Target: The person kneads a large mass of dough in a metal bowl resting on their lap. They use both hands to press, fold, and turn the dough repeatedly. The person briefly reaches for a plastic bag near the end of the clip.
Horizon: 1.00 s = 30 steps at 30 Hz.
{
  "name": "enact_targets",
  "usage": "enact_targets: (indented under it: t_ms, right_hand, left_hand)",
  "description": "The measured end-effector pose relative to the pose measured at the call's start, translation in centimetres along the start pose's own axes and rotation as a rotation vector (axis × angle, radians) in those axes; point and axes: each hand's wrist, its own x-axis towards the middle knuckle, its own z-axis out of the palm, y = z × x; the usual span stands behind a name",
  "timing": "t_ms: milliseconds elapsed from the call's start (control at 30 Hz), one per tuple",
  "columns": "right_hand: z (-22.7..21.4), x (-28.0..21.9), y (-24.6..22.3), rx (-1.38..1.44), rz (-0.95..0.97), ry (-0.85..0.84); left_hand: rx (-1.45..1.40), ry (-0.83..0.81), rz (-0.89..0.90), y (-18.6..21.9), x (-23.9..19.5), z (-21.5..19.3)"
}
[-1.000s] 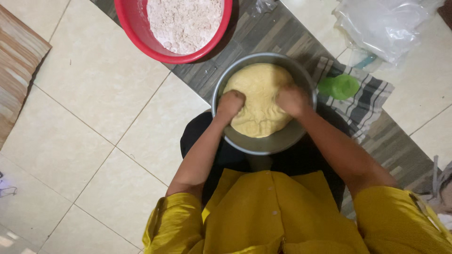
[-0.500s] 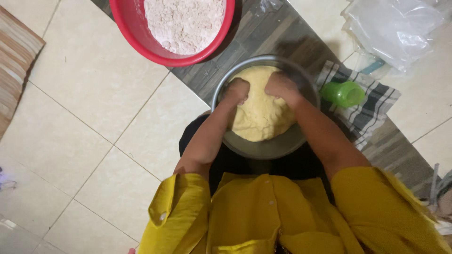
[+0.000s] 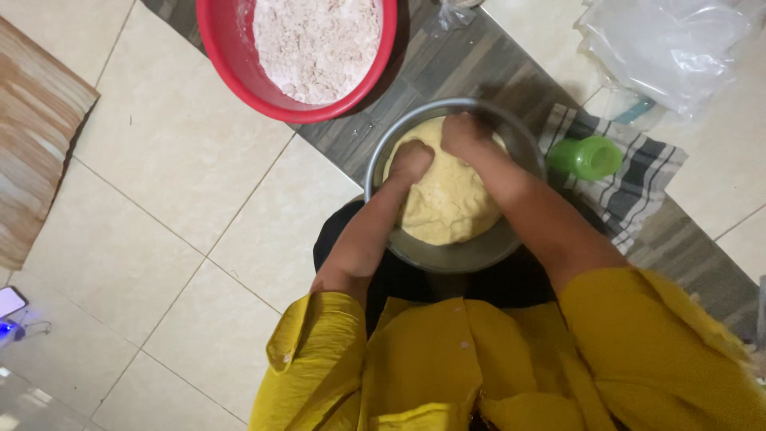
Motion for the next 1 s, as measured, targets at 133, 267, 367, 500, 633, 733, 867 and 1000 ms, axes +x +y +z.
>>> enact_targets:
  t_ms: [133,267,367,500,633,733,867,1000]
  right_hand:
    - [1.0,1.7,1.0,0.024,-0.137,0.050]
    - [2.1,-2.0,2.2,0.137,-0.113,0.105]
    - [-0.9,-3.2,2.9,0.519,-0.111,0.135]
    - [-2.5,-10.5,1.6,0.553,-0.021,-0.311]
    - [-2.1,-16.9,-3.7,0.153,-0.068,-0.235]
    - [1.3,-19.4,-7.0,0.079,-0.020,-0.057]
    - [3.7,-17.3,-7.5,0.024,-0.027,-0.005]
    - [3.7,-14.5,-5.8,0.080,-0.145,-0.269]
  left_hand:
    - [-0.159,-0.021,-0.004,1.6,2.0,-0.8]
    - [-0.392,-0.126,-0.044,1.5,5.3,1.9]
    - [-0.269,-0.094,-0.081,2.3,9.2,2.4]
    - [0.390,-0.073,0.169,0.5,7.6,4.4]
    - [0.242,0.380,0.292,1.4,5.1,4.9]
    - [0.083,0.381,0.431,0.4,4.3,6.0]
    - [-0.029,0.248,0.477,-0.7,6.3,4.7]
    - [0.029,-0.227,0.069,-4.3,3.2,2.0]
